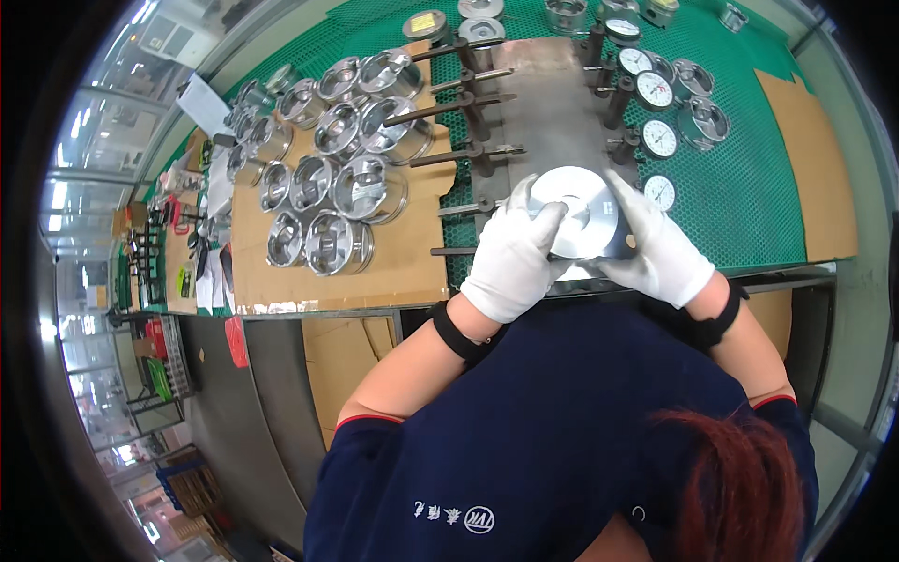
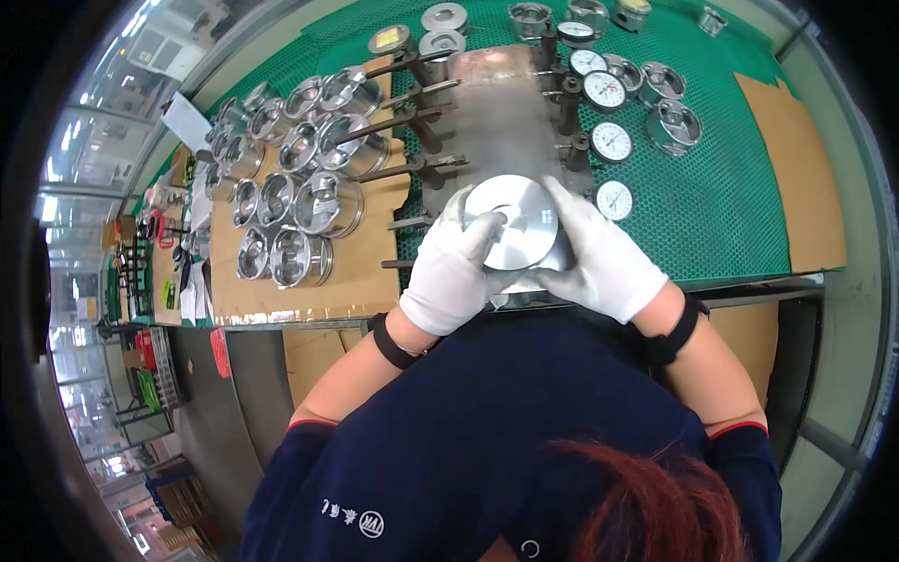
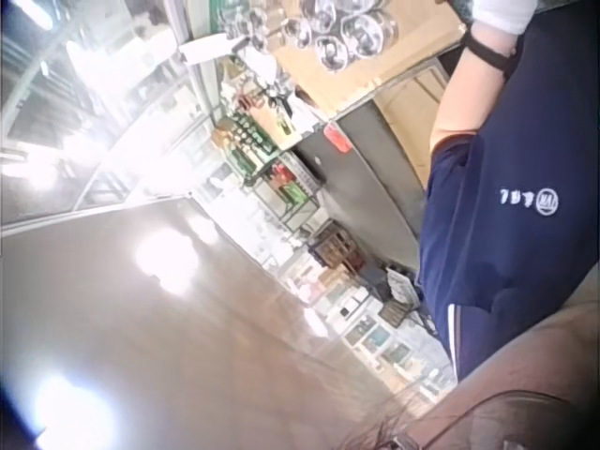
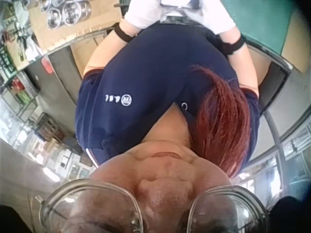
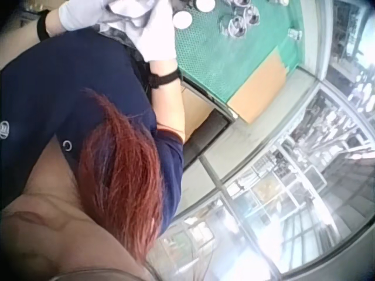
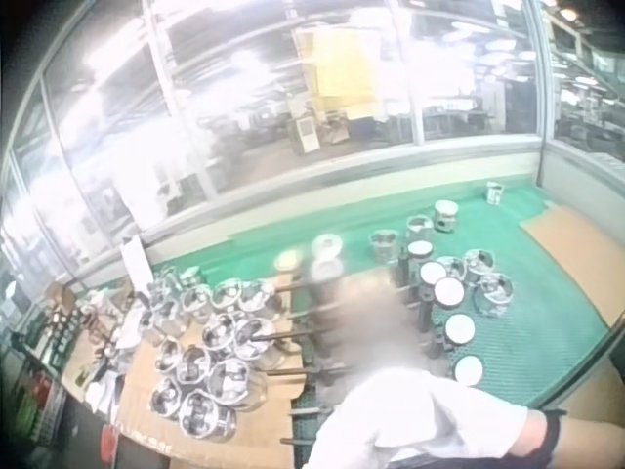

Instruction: The person assembles small round metal parts by placing them onto a jig with vertical pins, then transfers the assembled parts into a cardboard box. They also handle cardboard sheets to cover the parts in the box.

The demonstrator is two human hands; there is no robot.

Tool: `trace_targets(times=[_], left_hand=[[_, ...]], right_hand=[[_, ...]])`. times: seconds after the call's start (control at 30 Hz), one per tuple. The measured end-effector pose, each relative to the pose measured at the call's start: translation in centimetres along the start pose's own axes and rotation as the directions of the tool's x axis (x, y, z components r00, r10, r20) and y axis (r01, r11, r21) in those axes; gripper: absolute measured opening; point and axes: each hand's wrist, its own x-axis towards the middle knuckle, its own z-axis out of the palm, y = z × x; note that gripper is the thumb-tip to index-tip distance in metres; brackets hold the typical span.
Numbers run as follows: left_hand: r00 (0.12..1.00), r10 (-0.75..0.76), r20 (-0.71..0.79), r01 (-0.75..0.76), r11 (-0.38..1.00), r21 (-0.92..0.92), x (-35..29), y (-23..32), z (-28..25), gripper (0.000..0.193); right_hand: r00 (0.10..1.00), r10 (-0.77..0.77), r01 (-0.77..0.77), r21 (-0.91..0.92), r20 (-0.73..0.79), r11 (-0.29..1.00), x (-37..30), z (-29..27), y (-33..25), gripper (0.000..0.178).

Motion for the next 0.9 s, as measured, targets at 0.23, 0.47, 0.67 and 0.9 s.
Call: trace_targets(times=[0.23, 0.47, 0.67, 0.9], left_hand=[[1.0, 0.003, -0.026, -0.005, 0.995, -0.101, 1.2, -1.2, 2.0, 0.058], [0.995, 0.05, -0.084, -0.062, 0.988, -0.14, 2.0, -2.1, 2.5, 0.063], [0.996, 0.065, -0.067, -0.074, 0.987, -0.144, 2.2, -2.7, 2.7, 0.065], [0.995, 0.057, -0.082, -0.069, 0.987, -0.148, 2.3, -2.8, 3.0, 0.063]], right_hand=[[0.662, 0.579, -0.721, 0.615, 0.476, 0.319, -2.7, 2.5, -0.3, 0.09], [0.654, 0.594, -0.704, 0.663, 0.468, 0.253, -2.3, 2.5, -0.2, 0.097], [0.645, 0.596, -0.706, 0.67, 0.478, 0.227, -2.3, 2.4, 0.0, 0.097], [0.656, 0.617, -0.711, 0.63, 0.435, 0.313, -2.4, 2.7, 0.5, 0.096]])
